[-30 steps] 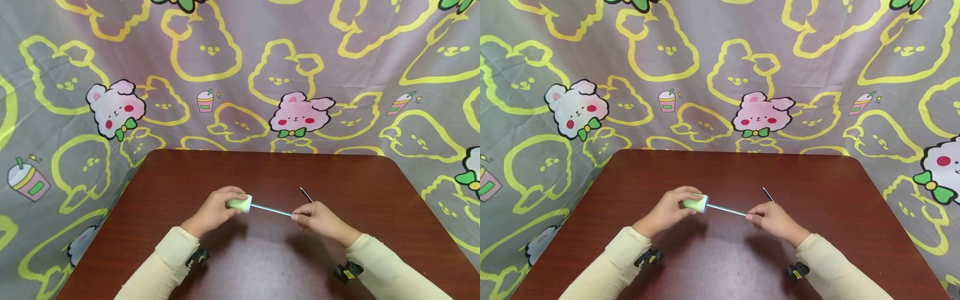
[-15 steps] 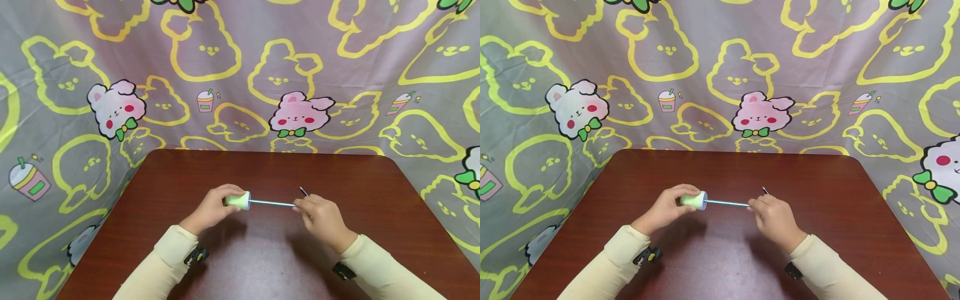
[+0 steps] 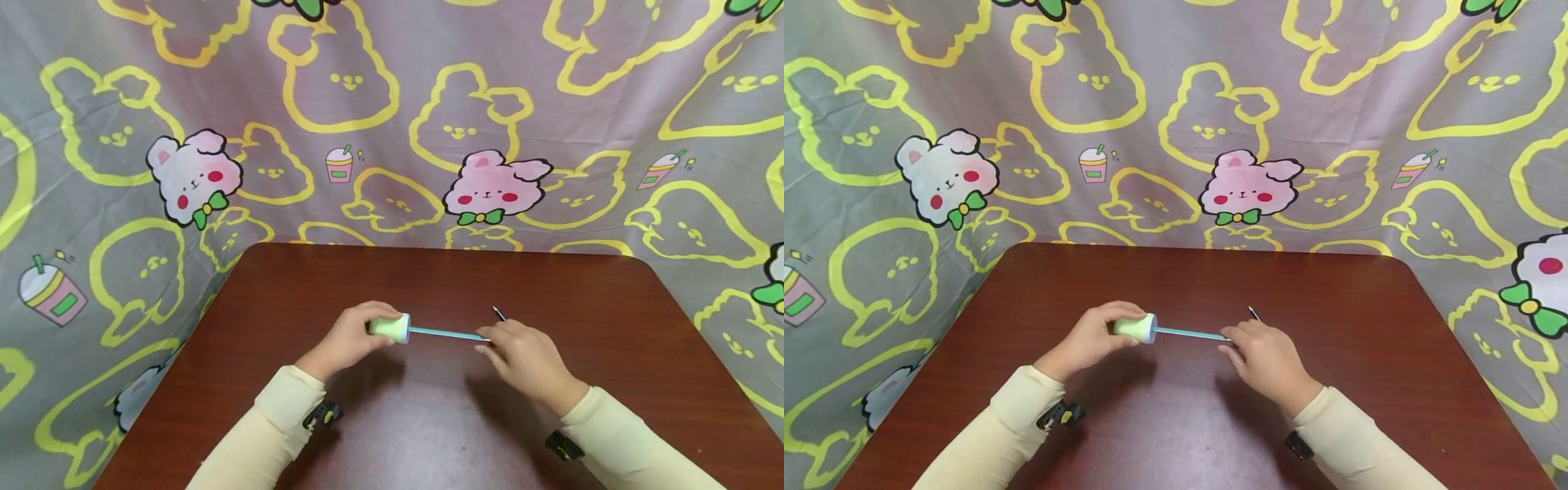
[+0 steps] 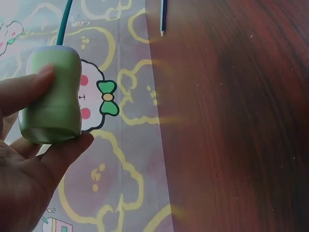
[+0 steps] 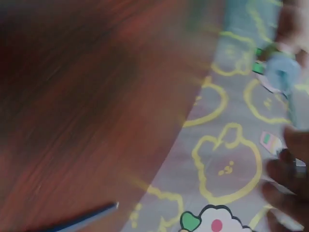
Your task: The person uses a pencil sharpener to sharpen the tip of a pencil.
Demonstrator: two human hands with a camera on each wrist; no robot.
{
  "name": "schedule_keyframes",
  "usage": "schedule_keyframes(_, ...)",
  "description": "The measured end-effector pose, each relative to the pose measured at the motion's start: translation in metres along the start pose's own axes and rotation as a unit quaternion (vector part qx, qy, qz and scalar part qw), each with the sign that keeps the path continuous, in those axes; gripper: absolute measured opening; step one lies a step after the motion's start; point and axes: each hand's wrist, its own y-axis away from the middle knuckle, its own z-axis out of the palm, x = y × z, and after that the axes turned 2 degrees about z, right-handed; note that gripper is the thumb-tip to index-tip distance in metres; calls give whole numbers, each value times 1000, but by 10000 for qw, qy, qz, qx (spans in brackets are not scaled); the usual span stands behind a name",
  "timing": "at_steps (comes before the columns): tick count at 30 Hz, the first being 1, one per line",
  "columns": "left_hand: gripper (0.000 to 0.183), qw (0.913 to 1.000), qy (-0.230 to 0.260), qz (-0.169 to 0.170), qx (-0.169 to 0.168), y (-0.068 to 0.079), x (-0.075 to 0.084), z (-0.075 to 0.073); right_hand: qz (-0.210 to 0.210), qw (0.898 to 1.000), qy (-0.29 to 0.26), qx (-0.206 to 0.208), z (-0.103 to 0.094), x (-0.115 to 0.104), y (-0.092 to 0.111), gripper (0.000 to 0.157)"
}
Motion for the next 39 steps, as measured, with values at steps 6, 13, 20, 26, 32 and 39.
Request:
schedule_keyframes(6,39,9999,157,-34,-45,0,2,0,-1125,9799,1048,1274,8,-2,2,42)
schedule_keyframes(13,37,9984,-237,475,-203,1,3,3,1957,9024,-3119,-2237,-4,1,0,27)
schedule_keyframes(20,39,9999,57,136,62,0,-2,2,642,9919,-837,-706,0,2,-3,12)
schedule_keyframes(26,39,9995,285,-31,140,1,-6,-1,-1520,9660,1420,1534,7,0,-3,36)
schedule_keyframes(32,38,9995,130,281,-27,2,-2,2,-56,9960,-644,-613,1,-2,0,22)
schedule_keyframes(39,38,9994,107,324,-70,2,-1,1,2366,8792,-3287,-2511,-7,1,-7,21)
